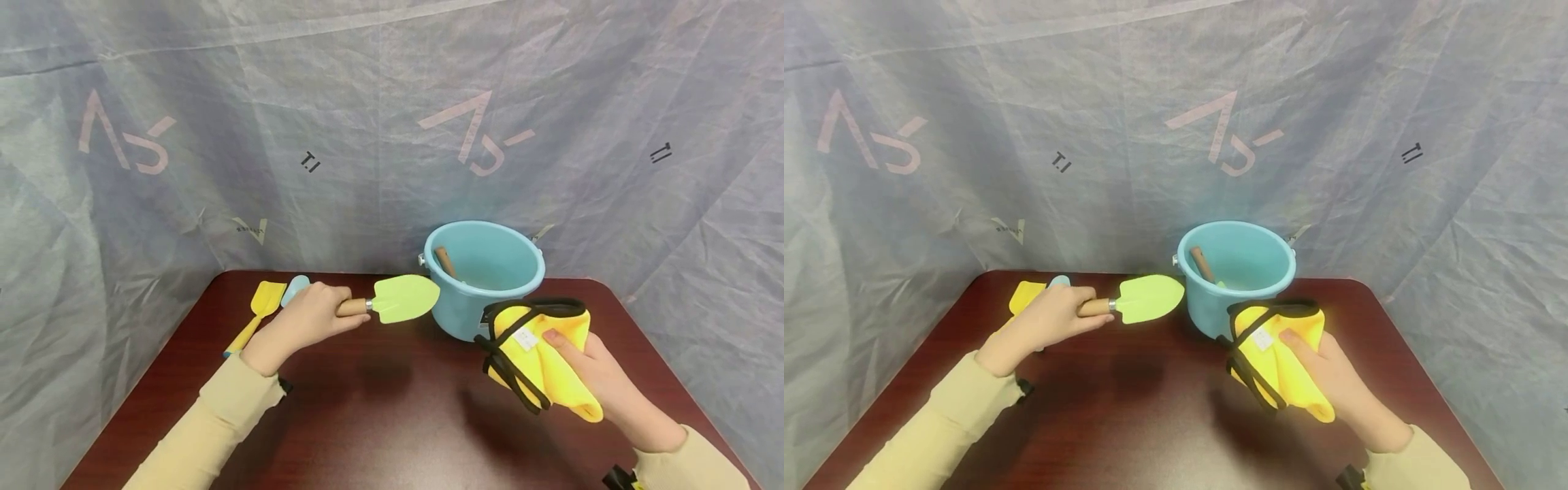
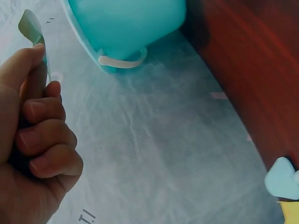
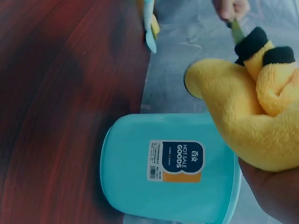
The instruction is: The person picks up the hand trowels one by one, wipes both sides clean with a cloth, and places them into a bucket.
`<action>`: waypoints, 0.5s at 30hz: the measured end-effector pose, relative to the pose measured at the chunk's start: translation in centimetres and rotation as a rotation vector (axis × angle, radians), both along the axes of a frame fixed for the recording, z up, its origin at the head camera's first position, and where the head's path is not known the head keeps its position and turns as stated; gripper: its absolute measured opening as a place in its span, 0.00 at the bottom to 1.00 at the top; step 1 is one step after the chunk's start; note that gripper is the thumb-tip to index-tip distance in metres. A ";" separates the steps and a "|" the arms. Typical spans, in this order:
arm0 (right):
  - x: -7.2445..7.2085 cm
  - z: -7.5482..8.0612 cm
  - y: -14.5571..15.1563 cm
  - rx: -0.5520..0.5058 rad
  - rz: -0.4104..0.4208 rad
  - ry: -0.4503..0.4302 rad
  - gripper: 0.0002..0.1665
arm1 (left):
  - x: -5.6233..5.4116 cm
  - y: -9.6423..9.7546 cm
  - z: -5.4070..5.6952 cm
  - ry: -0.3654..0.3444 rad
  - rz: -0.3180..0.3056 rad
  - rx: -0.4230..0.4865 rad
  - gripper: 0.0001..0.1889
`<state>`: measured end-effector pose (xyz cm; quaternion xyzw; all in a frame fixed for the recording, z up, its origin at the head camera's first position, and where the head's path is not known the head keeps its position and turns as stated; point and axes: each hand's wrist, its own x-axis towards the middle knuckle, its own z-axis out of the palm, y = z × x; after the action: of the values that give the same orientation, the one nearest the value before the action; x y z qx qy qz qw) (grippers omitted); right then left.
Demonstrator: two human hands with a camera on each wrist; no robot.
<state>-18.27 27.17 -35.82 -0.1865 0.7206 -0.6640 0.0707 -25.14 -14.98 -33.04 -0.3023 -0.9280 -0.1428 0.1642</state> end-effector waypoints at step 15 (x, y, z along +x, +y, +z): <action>-0.1 -1.2 -1.4 0.567 -0.307 0.854 0.19 | -3.1 4.0 4.3 -0.059 -0.029 0.017 0.20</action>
<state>-18.34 25.76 -37.05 -0.3058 0.8555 -0.3109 -0.2791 -28.25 -10.99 -28.75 -0.3099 -0.9267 -0.1618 0.1375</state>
